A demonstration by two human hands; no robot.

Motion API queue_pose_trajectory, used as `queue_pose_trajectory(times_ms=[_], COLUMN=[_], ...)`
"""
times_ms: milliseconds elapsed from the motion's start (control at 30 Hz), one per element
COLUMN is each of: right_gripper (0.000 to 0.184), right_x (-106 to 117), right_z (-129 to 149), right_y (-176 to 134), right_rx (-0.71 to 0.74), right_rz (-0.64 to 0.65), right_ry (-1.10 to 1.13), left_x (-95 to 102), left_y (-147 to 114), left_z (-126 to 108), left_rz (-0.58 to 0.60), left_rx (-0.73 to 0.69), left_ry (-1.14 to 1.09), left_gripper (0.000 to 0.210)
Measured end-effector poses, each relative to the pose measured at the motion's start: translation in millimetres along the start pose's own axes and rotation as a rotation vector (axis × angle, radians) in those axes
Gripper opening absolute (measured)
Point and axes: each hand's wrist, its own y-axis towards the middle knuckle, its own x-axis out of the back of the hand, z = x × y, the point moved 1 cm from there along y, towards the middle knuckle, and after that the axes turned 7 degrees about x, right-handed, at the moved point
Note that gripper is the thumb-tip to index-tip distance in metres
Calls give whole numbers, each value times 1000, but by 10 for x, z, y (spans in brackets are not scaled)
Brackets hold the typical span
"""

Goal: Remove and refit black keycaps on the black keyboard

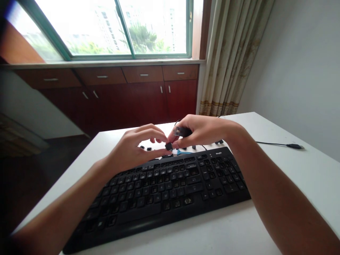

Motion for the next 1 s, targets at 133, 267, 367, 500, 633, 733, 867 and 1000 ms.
queue_pose_trajectory(times_ms=[133,267,367,500,633,733,867,1000], right_gripper=[43,41,41,42,41,39,38,40], right_x=[1,-2,-4,-9,-22,-32,-29,-13], right_z=[-3,1,8,26,37,36,25,23], right_y=[3,10,17,24,24,29,31,19], right_rx=[-9,-2,-6,-14,-15,-13,-6,-12], right_rz=[9,22,18,-2,-21,-11,-3,-23], right_ry=[10,37,53,57,54,53,46,51], left_x=[2,1,-1,-4,0,3,9,22], left_y=[-7,-9,-4,-2,-5,-4,-4,-12], left_z=[16,28,28,22,11,7,10,6], left_rz=[0,-1,-5,-24,-52,-68,-93,-78], left_rx=[-52,-74,-70,-57,-21,-10,-13,48], left_ry=[-14,-29,-27,-40,-53,-47,-39,-69], left_gripper=[26,25,25,23,25,26,26,24])
